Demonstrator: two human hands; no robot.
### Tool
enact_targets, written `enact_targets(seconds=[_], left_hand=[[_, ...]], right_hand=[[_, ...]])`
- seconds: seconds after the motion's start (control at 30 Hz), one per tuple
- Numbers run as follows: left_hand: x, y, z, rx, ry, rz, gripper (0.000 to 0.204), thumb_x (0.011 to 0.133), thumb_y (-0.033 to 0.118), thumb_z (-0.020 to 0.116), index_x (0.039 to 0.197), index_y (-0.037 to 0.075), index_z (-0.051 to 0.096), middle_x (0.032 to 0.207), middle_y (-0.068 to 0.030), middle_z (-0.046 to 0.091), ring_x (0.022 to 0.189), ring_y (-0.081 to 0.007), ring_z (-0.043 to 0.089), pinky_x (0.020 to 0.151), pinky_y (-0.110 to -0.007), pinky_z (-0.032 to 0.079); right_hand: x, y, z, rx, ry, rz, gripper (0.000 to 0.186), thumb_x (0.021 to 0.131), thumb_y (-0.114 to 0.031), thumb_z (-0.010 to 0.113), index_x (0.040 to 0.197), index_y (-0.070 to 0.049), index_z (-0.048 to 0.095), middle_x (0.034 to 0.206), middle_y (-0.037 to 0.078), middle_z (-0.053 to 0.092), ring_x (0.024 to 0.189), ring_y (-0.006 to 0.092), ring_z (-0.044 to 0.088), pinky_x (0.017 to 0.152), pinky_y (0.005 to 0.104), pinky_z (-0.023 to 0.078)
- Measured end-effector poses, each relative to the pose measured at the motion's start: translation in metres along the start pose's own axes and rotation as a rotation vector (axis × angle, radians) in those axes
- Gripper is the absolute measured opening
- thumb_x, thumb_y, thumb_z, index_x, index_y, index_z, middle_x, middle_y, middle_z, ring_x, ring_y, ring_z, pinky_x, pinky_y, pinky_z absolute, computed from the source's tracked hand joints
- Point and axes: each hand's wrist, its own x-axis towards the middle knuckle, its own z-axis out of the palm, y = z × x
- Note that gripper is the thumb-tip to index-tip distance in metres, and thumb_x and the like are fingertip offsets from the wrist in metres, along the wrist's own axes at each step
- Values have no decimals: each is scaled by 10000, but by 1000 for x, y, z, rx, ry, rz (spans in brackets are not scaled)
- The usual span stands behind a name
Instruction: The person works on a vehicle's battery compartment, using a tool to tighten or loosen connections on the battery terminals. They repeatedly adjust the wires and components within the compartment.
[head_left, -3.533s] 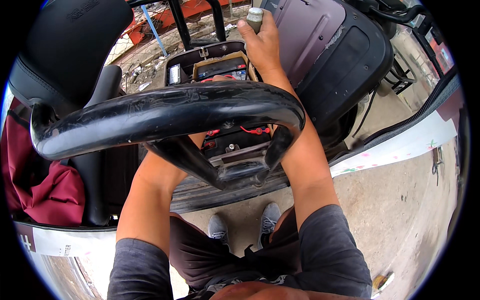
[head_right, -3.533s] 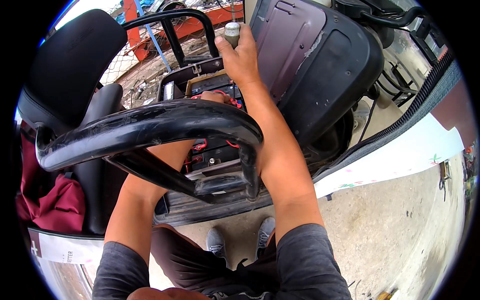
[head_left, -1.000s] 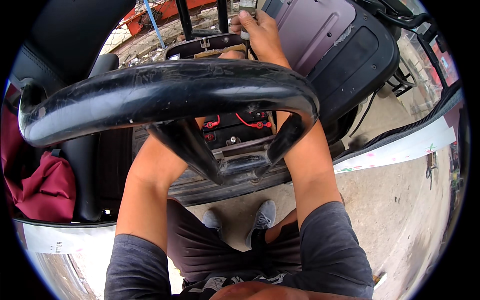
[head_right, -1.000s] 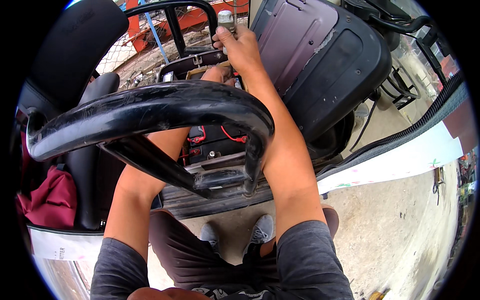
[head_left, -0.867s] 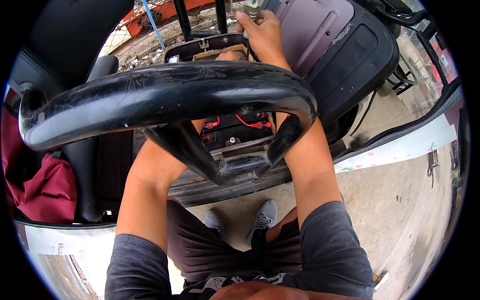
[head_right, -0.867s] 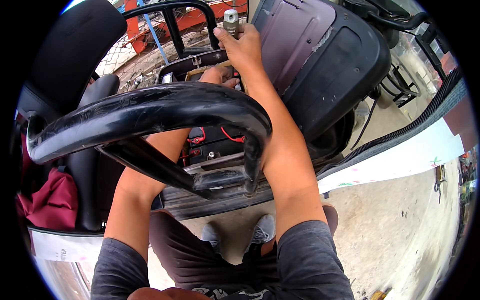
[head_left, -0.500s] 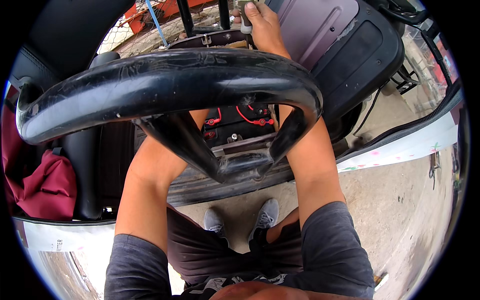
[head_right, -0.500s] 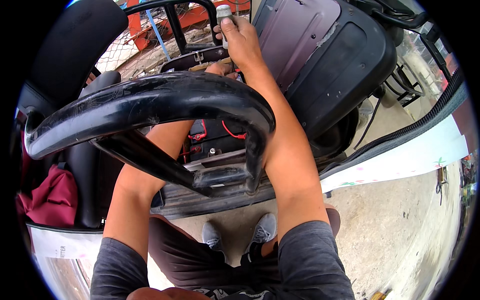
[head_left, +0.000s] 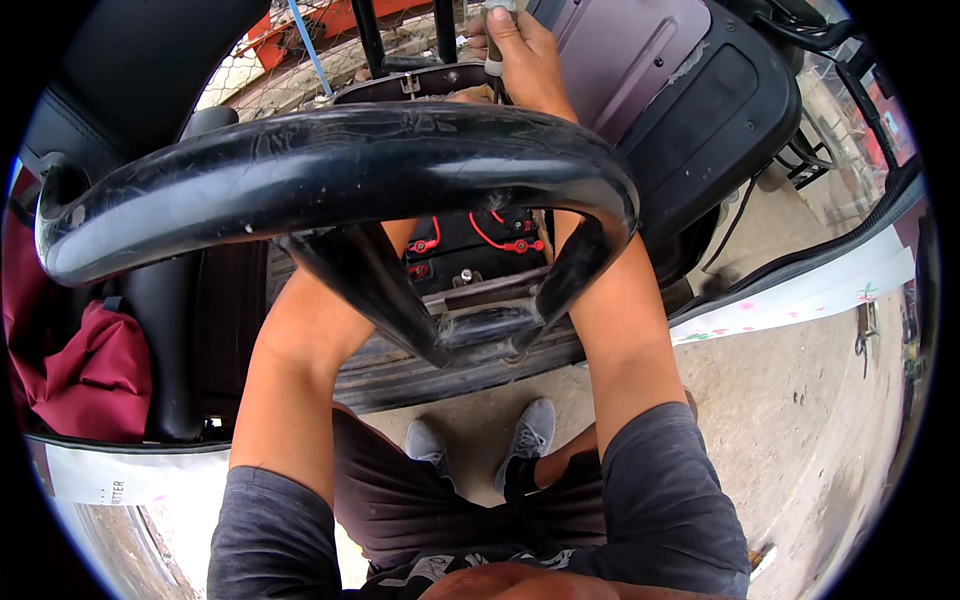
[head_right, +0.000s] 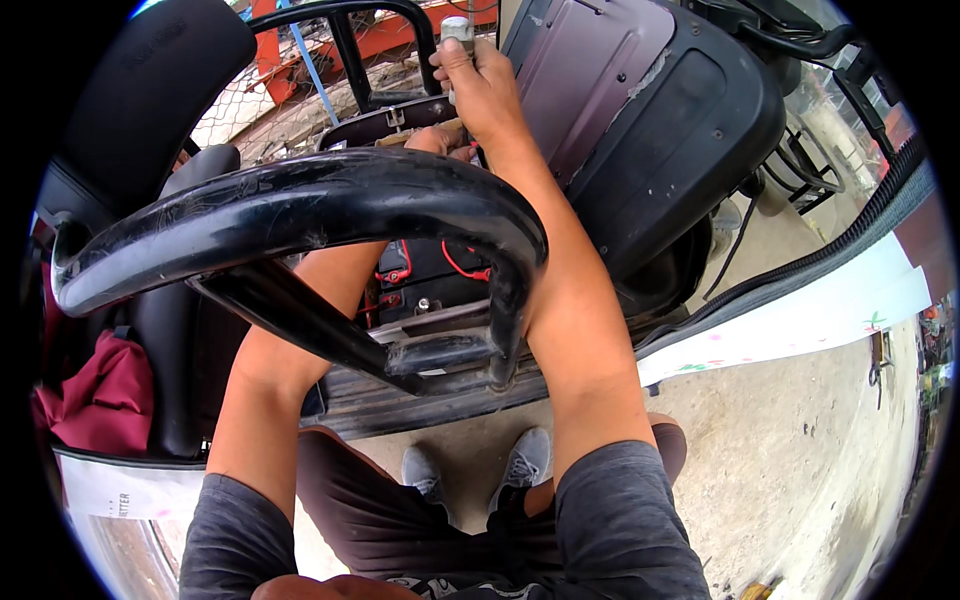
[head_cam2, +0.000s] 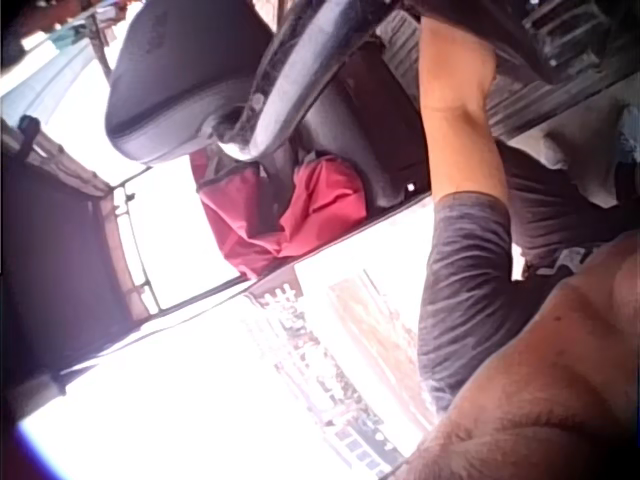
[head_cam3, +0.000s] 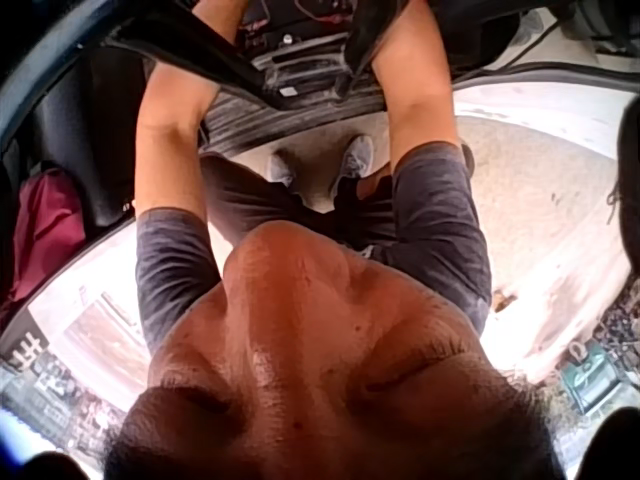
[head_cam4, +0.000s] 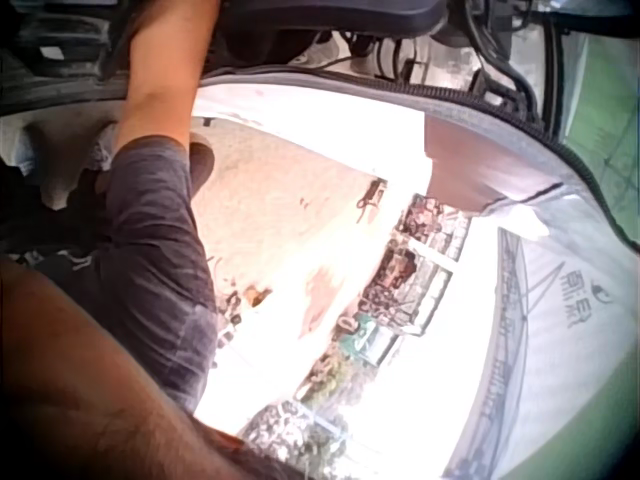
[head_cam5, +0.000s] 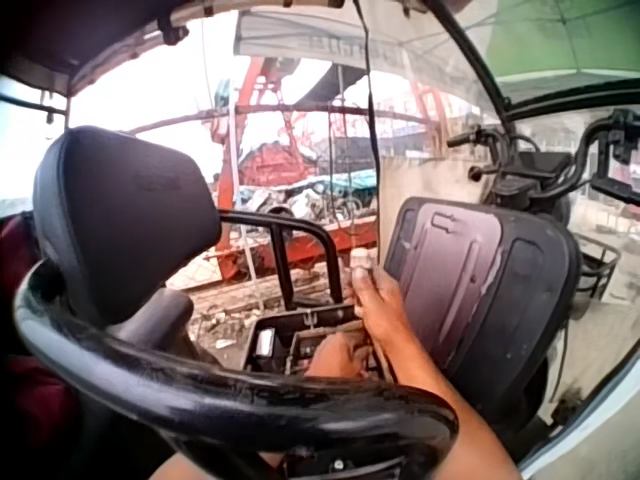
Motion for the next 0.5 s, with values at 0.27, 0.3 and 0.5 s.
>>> enact_targets(seconds=[0.27, 0.3, 0.5], left_hand=[[26, -62, 16, 276, -136, -145, 288, 913, 219, 718, 939, -67, 692, 761, -259, 676, 749, -357, 708, 726, -466, 502], [26, -64, 18, 286, -123, -145, 283, 911, 217, 716, 958, -61, 696, 774, -262, 679, 763, -364, 710, 731, -468, 502], [19, -69, 26, 236, -18, 77, 267, 899, 221, 718, 981, -34, 718, 798, -250, 689, 809, -403, 704, 745, -472, 503]], right_hand=[[-11, -19, 12, -143, 52, -18, 436, 984, -373, 658, 1104, 43, 606, 947, 96, 716, 831, 158, 666, 753, 298, 533], [-10, -16, 12, -172, 55, -26, 453, 990, -386, 654, 1124, 43, 594, 958, 98, 716, 843, 153, 664, 757, 298, 537], [-5, -20, 10, 188, 5, 7, 502, 920, -344, 757, 1113, 79, 567, 914, 126, 703, 768, 149, 667, 687, 294, 541]])
